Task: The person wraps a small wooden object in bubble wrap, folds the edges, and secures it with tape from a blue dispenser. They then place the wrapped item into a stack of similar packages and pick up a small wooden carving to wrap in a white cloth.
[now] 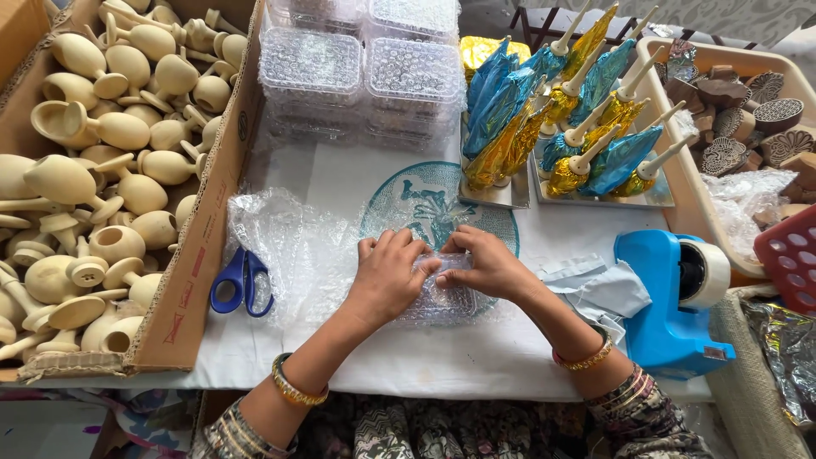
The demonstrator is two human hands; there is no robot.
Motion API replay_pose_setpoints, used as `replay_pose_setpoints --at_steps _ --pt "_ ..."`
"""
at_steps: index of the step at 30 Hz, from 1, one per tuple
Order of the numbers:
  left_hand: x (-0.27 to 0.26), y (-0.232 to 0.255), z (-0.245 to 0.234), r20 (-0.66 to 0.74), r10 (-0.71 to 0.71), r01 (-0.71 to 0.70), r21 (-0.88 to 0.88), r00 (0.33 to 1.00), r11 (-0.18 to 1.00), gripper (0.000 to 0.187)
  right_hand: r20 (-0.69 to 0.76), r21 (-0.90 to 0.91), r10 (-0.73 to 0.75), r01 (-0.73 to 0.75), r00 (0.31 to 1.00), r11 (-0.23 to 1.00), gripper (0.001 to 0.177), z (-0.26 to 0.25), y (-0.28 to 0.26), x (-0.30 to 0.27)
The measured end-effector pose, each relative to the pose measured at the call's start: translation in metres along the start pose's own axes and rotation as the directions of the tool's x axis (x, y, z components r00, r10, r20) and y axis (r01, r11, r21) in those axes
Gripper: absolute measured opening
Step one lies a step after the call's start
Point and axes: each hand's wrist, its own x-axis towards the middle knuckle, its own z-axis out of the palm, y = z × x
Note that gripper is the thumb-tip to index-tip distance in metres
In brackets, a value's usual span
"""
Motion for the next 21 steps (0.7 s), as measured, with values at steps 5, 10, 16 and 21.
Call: replay_pose_setpoints --at_steps 5,10,16,21 --pt "-0.005 0.019 -0.018 0.182 -0.035 0.008 0.150 0.983 0.989 0.074 -0.074 -0.047 -0.114 0.111 0.991 0.993 0.037 0.005 0.002 0.000" --pt "-0.005 0.036 -0.015 0.241 -0.101 0.031 0.278 0.965 0.960 0.058 -0.150 -0.099 -0.075 0.060 0.986 0.993 0.028 -0.002 -0.005 0.001" --pt "0.002 0.028 0.029 0.183 0.000 -0.053 0.287 0.983 0.956 0.058 -0.401 0.031 -0.149 0.175 0.904 0.984 0.021 -0.027 -0.023 0.015" --pt "-0.005 0.049 0.017 0.052 0.154 -0.162 0.305 0.987 0.938 0.054 -0.194 -0.272 -0.395 0.338 0.898 0.901 0.039 -0.012 -0.030 0.063"
